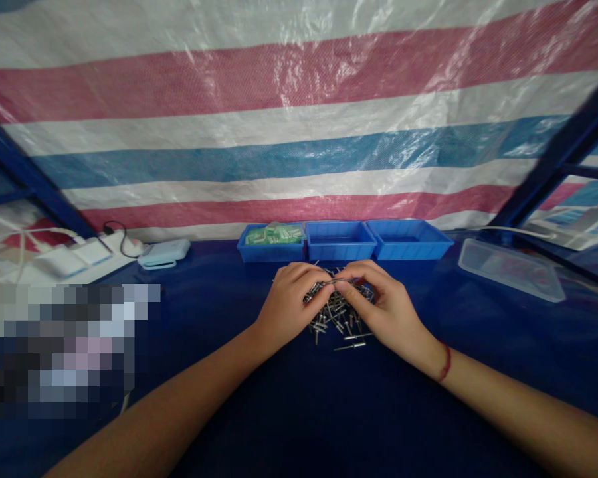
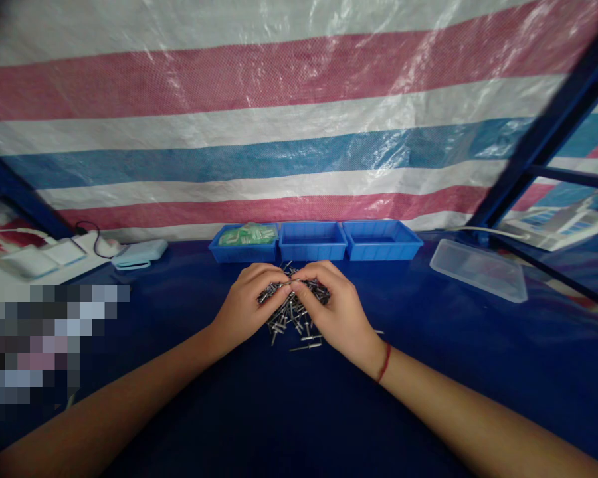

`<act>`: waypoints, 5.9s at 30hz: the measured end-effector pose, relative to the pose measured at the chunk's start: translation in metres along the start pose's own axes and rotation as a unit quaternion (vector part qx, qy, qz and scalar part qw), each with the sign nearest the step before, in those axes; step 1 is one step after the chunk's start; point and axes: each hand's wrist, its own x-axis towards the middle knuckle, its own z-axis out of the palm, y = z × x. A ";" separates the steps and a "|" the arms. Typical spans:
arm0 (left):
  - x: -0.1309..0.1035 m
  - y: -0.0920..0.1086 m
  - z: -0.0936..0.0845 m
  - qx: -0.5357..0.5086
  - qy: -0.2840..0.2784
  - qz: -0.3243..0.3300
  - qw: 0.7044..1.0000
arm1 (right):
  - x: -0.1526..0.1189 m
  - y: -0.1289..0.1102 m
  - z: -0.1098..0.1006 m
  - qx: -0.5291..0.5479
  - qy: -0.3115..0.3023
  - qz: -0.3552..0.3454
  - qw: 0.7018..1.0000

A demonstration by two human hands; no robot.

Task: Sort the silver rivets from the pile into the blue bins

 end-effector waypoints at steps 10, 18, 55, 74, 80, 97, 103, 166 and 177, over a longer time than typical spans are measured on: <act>0.000 0.003 -0.004 -0.006 0.026 -0.020 0.999 | 0.005 0.005 -0.003 -0.053 -0.051 -0.032 0.997; 0.000 0.003 0.001 -0.005 -0.016 -0.015 1.000 | 0.045 0.044 -0.028 -0.306 0.098 -0.030 0.947; -0.001 0.007 -0.003 0.146 -0.142 -0.031 0.978 | 0.020 -0.014 -0.040 -0.303 -0.270 -0.103 0.908; -0.002 0.024 -0.009 -0.007 0.019 -0.045 0.999 | 0.007 -0.031 -0.018 -0.027 -0.081 0.026 0.996; 0.003 0.026 -0.017 -0.021 0.008 -0.035 0.999 | 0.002 -0.030 -0.015 0.026 -0.064 0.057 0.996; 0.000 0.048 -0.035 -0.061 0.007 -0.061 0.996 | 0.003 -0.048 -0.023 0.037 -0.067 -0.022 0.997; 0.001 0.048 -0.040 -0.046 0.042 -0.016 0.998 | 0.004 -0.042 -0.029 0.011 -0.087 -0.068 0.994; -0.004 0.015 -0.002 0.124 -0.167 -0.098 0.973 | -0.010 0.001 -0.026 -0.068 -0.130 -0.038 0.988; -0.002 0.023 -0.014 0.156 -0.166 -0.086 0.970 | -0.010 0.004 -0.028 -0.064 -0.122 -0.019 0.990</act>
